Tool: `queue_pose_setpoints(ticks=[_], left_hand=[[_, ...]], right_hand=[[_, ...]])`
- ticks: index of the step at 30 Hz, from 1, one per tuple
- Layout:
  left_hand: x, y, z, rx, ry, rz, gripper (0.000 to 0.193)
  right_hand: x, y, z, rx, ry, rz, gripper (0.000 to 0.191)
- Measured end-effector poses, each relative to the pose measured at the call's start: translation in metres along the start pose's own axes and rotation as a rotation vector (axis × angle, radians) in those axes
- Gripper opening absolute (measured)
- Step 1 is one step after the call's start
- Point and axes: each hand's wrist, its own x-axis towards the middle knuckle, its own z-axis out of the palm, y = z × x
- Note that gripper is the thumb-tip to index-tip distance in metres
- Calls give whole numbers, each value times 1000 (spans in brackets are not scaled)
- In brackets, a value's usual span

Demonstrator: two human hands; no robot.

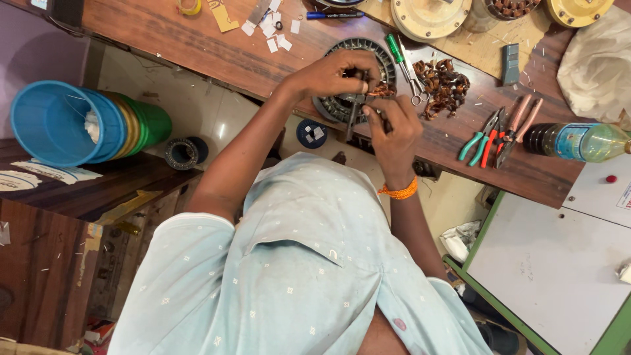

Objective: The person sits at a workbench and inserts copper wire coils into the slots of a motor stator by hand, pressing each coil down into place and working around the stator. Pliers, scissors and finished stator assemblies lie on the bench nearby.

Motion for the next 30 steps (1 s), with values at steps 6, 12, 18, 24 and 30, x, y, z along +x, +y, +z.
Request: queue_pose_setpoints(ticks=[6,12,18,24,30], left_hand=[[-5,0,-3,-1,-15,31,29],[-30,12,24,434,214,95,40],[-38,7,50,696,412,179,49],[-40,-6,56,714,412,149,48],[-37,8,54,725,401,133,47]], right_hand=[[-18,5,18,-38,73,-116,12],[-30,32,27,-17,31,-138,12],[-28,48,-4,-129,45,-153,10],[-3,35,-24,8,18,-49,11],[23,28,-14,-36,-17,-65,13]])
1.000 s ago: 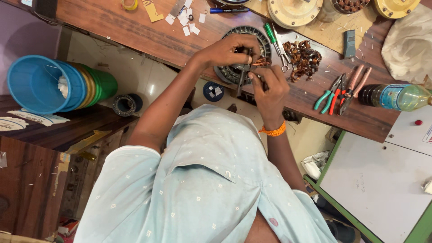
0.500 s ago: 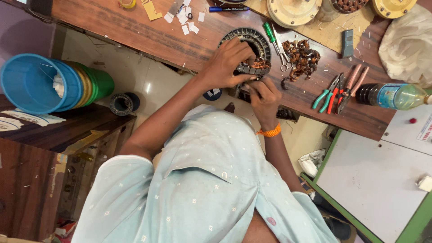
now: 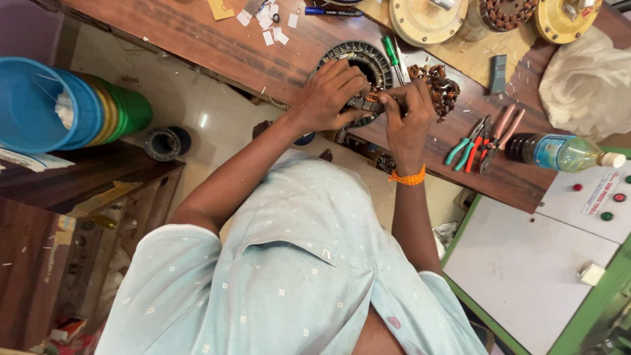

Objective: The person sits at a workbench and inserts copper wire coils into the slots of a motor stator by hand, pressing each coil down into place and working around the stator. Pliers, scissors and finished stator assemblies lie on the bench nearby.

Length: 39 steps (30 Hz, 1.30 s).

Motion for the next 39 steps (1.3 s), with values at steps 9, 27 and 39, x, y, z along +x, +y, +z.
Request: queue_pose_setpoints(ticks=[9,27,39], left_hand=[[46,10,16,-119,-31,-512,31],[35,-45,4,-723,-367,-159,25],[-3,3,11,42,-15,-13,50]], right_hand=[[31,15,7,15,15,188,12],[-39,-30,14,-23,55,58,11],[-70,33,22,15,90,156,3]])
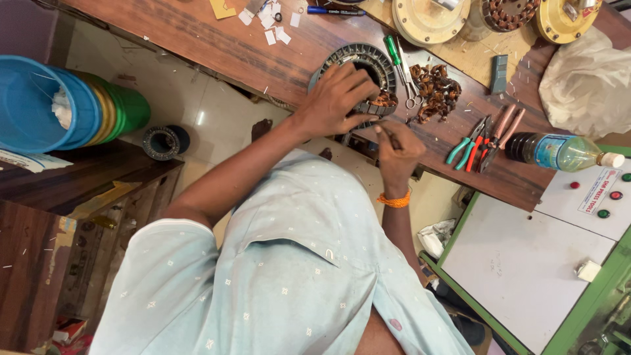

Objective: The person sits at a workbench and inserts copper wire coils into the slots of a motor stator by hand, pressing each coil down into place and working around the stator. Pliers, scissors and finished stator assemblies lie on the bench nearby.

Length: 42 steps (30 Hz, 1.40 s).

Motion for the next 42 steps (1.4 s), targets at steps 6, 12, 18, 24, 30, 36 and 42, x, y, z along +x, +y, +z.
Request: queue_pose_setpoints(ticks=[6,12,18,24,30,36,42], left_hand=[[-12,-5,14,52,40,49,50],[-8,-2,7,26,59,45,49],[6,20,-9,-92,10,-221,38],[41,16,-6,-272,-129,-648,36],[42,-6,5,-492,-266,-775,22],[29,-40,-6,-1005,-390,-431,15],[33,-50,-10,-890,-481,-218,15]], right_hand=[[27,-16,-24,-64,19,-176,8],[58,-29,-23,29,-132,10,7],[80,-20,-18,54,-225,-49,9],[87,-16,-8,-58,-181,13,8],[84,-25,-7,9,-138,183,16],[55,-59,-16,11,-160,10,14],[22,-76,-2,-62,-60,71,11]])
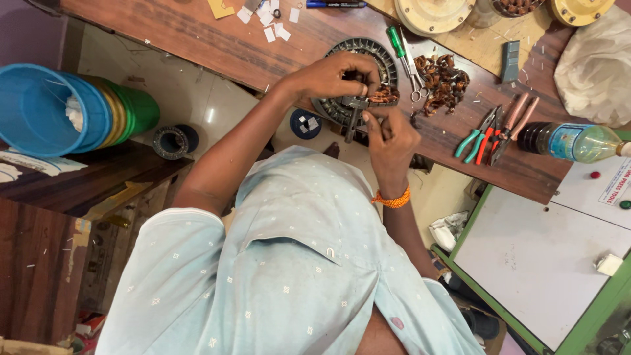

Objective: The person sits at a workbench and inserts copper wire coils into the slots of a motor stator by hand, pressing each coil down into place and working around the stator. Pliers, scissors and finished stator assemblies lie on the bench nearby.

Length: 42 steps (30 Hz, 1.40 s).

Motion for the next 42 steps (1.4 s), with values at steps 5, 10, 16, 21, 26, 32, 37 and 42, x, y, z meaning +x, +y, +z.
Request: queue_pose_setpoints(ticks=[5,10,16,21,26,32,37,42], left_hand=[[4,0,-1,111,-33,-19,19],[6,8,-4,248,-59,92,20],[-15,32,15,644,68,94,39],[-27,34,60,824,440,126,49],[-32,26,74,865,527,118,49],[-30,28,74,854,553,113,48],[-28,42,71,767,581,57,41],[-1,54,62,549,603,-264,30]], right_hand=[[-12,13,6,184,34,31,8],[-27,36,21,405,-19,216,8],[-27,68,28,186,23,-12,12],[-19,64,0,192,80,10,6],[2,44,-21,64,20,-75,8],[22,31,-21,49,-12,-122,11],[36,35,-19,119,-77,-78,10],[61,43,-15,21,-128,-111,8]])
